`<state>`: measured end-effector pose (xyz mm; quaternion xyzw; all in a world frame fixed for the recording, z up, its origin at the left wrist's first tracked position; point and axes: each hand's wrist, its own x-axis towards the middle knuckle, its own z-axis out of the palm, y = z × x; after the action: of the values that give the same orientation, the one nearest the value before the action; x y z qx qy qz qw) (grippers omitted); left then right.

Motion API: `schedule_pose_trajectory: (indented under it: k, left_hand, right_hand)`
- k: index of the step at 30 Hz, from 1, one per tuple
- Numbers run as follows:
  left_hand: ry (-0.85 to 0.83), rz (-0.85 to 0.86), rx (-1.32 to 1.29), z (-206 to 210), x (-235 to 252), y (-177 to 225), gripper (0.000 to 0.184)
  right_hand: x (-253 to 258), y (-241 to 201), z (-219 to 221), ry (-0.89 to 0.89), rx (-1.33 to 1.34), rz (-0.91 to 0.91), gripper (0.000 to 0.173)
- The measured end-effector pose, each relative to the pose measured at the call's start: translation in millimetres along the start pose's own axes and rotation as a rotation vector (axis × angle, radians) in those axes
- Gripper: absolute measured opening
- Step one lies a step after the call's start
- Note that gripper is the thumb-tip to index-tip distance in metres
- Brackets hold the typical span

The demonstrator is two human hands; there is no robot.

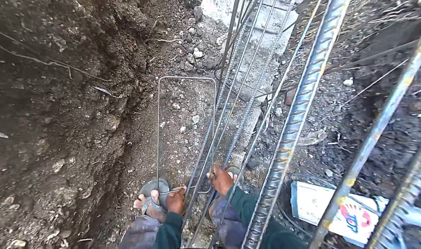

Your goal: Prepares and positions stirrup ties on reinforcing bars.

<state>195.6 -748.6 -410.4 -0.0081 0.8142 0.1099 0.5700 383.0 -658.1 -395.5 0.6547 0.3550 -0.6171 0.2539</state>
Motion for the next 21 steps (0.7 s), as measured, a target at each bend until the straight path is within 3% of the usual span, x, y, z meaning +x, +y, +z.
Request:
schedule_pose_trajectory:
  k: [6, 11, 13, 15, 16, 17, 18, 21]
  left_hand:
    - [0.023, -0.079, 0.063, -7.8, 19.6, -31.2, 0.022]
    - [0.019, -0.153, 0.299, -9.3, -4.5, 2.8, 0.034]
    - [0.024, -0.091, 0.403, -3.1, -16.2, 0.0, 0.037]
    - [0.198, 0.079, 0.396, 11.4, -20.8, -16.5, 0.037]
    - [0.187, 0.07, 0.389, 9.9, -38.7, 1.1, 0.036]
    - [-0.007, -0.066, 0.388, -3.5, -64.2, 37.5, 0.037]
    - [-0.087, -0.119, 0.333, -10.4, -77.1, 57.8, 0.033]
    - [-0.048, -0.052, 0.181, -17.3, -76.0, 52.1, 0.027]
  right_hand:
    - [-12.8, -12.0, 7.9, -0.026, -0.182, 0.113, 0.043]
    - [-14.0, -14.9, 7.3, -0.024, -0.233, 0.174, 0.048]
    - [-17.8, -3.0, 8.0, -0.035, -0.243, 0.184, 0.051]
    - [-16.7, 0.6, 10.1, -0.035, -0.242, 0.191, 0.054]
    - [-15.0, 2.1, 12.5, -0.031, -0.233, 0.195, 0.055]
    - [-14.2, 4.6, 15.3, -0.031, -0.219, 0.199, 0.055]
    - [-13.5, 4.4, 17.4, -0.026, -0.202, 0.198, 0.054]
    - [-13.6, -6.7, 22.7, 0.007, -0.136, 0.177, 0.049]
